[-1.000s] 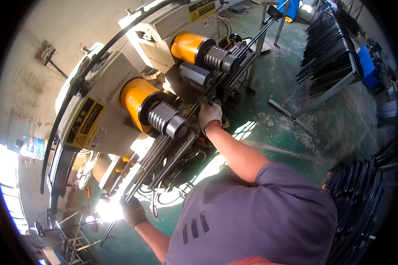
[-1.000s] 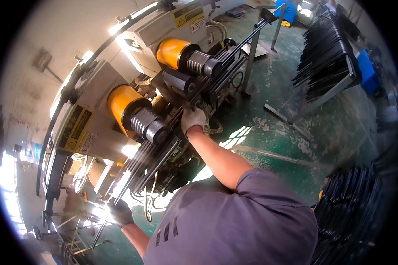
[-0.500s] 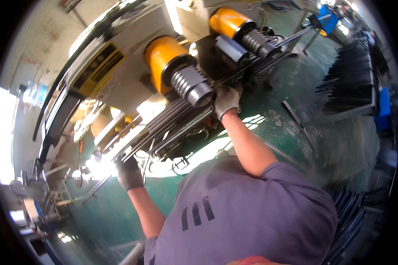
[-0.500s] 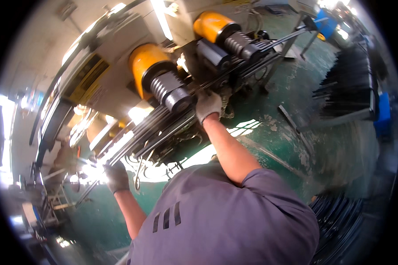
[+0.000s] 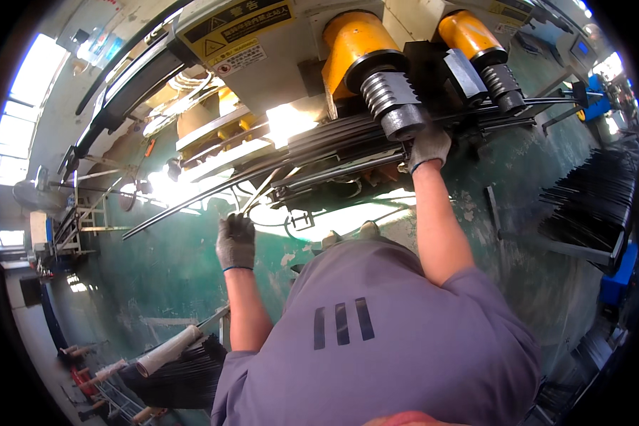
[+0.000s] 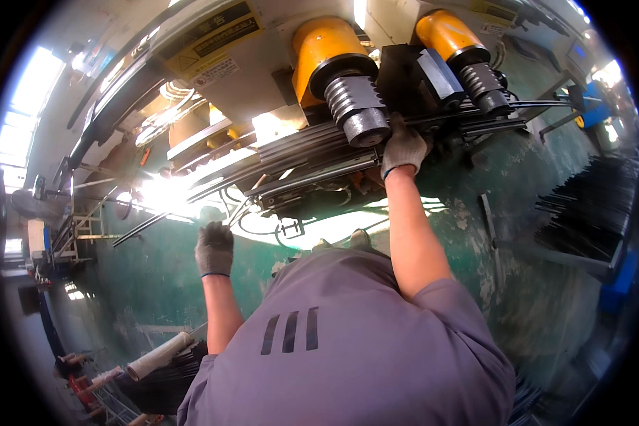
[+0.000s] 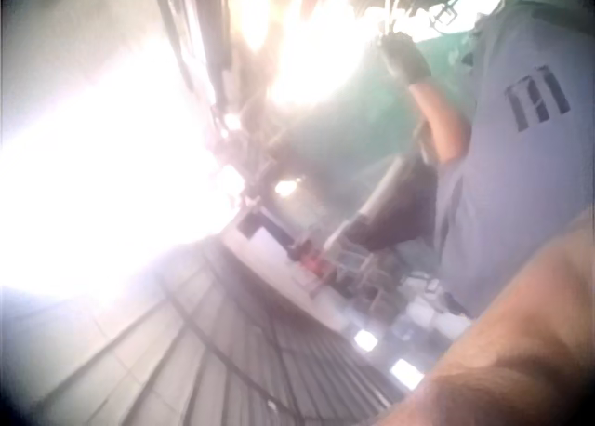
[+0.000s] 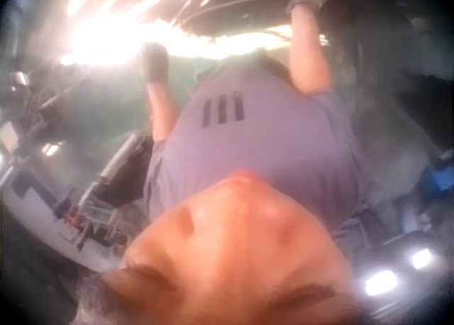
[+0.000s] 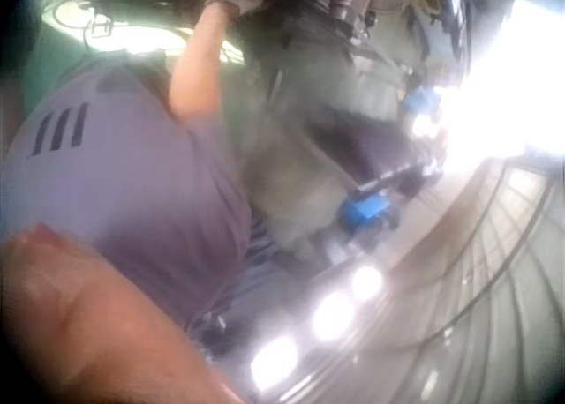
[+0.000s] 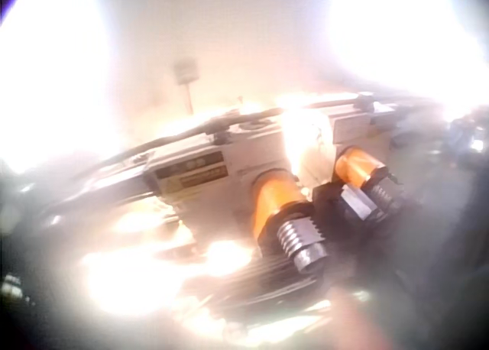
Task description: The person measures and cuts long metal rods using a chop saw in a workshop. They repeatedly measure the rods with a tape measure, position them in the saw, and cut them to size. The person also moves a bundle of rods on a cart and stacks the cut pieces.
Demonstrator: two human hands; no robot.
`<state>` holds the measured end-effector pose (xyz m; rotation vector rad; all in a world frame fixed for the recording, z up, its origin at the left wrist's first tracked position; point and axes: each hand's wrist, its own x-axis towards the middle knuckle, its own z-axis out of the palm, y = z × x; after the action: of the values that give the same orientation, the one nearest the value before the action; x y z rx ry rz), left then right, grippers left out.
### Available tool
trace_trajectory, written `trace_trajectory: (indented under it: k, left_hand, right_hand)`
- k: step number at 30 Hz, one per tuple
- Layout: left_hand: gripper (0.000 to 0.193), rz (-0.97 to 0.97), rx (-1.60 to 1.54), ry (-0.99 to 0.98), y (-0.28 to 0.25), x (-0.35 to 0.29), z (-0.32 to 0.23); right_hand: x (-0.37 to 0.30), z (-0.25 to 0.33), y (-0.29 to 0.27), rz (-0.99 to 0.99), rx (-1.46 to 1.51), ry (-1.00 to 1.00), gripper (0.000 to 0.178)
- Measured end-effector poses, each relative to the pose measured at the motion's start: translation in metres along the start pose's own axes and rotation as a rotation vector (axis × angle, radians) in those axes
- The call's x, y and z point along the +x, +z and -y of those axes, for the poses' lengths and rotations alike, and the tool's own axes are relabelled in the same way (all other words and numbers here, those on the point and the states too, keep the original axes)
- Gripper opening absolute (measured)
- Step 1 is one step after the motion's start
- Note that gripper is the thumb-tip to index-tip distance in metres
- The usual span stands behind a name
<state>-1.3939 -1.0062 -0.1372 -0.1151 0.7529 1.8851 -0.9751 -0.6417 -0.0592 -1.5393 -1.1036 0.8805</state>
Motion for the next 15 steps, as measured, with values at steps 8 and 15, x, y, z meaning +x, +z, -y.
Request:
trace_trajectory:
  k: [8, 15]
  left_hand:
    - [0.037, -0.234, 0.047, -0.06, 0.046, -0.024, 0.071]
    - [0.022, -0.388, 0.073, 0.03, -0.073, -0.067, 0.063]
  right_hand:
    - [0.012, -0.003, 0.006, -0.034, 0.511, 0.296, 0.048]
    - [-0.015, -0.025, -0.022, 0.097, 0.259, 0.032, 0.087]
